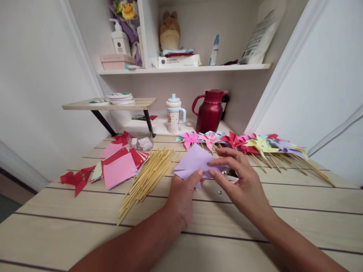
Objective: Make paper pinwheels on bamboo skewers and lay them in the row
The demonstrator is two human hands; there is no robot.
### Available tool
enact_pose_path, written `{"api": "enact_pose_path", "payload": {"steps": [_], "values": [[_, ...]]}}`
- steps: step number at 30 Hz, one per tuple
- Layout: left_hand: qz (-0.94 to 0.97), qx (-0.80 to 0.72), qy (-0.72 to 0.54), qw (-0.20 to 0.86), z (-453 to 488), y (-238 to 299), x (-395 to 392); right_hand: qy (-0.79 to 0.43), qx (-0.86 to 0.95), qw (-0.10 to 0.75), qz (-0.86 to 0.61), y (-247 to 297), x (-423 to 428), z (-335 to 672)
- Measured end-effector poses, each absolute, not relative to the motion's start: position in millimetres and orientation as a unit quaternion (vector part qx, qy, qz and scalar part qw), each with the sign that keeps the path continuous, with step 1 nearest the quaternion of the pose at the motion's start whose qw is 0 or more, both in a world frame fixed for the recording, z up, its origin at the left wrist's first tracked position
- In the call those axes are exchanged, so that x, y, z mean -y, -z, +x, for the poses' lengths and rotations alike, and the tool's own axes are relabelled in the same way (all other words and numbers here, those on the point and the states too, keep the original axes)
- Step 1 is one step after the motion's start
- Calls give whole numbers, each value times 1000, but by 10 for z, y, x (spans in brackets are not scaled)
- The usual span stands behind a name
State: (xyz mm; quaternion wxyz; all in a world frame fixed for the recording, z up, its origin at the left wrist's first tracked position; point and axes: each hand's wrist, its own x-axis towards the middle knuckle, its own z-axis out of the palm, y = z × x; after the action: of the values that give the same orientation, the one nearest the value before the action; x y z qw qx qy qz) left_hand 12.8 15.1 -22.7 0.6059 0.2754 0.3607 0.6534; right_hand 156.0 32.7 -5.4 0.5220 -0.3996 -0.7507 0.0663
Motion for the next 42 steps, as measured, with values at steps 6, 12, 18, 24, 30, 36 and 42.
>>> {"api": "enact_pose_path", "payload": {"steps": [6,12,18,24,30,36,42], "values": [[357,-472,-617,519,72,198,-170,-149,732,505,-433,-16,-377,1681],[403,-515,-606,453,60,128,-159,-294,714,451,-449,13,-435,1751],[459,-547,-578,394,61,143,-167,-298,728,435,-438,-77,-395,1729],[561,-542,-541,315,66,185,-144,-298,746,405,-437,-116,-381,1754],[593,-513,-539,307,62,184,-130,-374,705,412,-439,-49,-360,1731],[465,-463,-645,392,-43,126,-174,-569,433,561,-416,-6,-377,1604],[390,-445,-633,499,-11,207,-205,-623,295,629,-360,-40,-364,1540]]}}
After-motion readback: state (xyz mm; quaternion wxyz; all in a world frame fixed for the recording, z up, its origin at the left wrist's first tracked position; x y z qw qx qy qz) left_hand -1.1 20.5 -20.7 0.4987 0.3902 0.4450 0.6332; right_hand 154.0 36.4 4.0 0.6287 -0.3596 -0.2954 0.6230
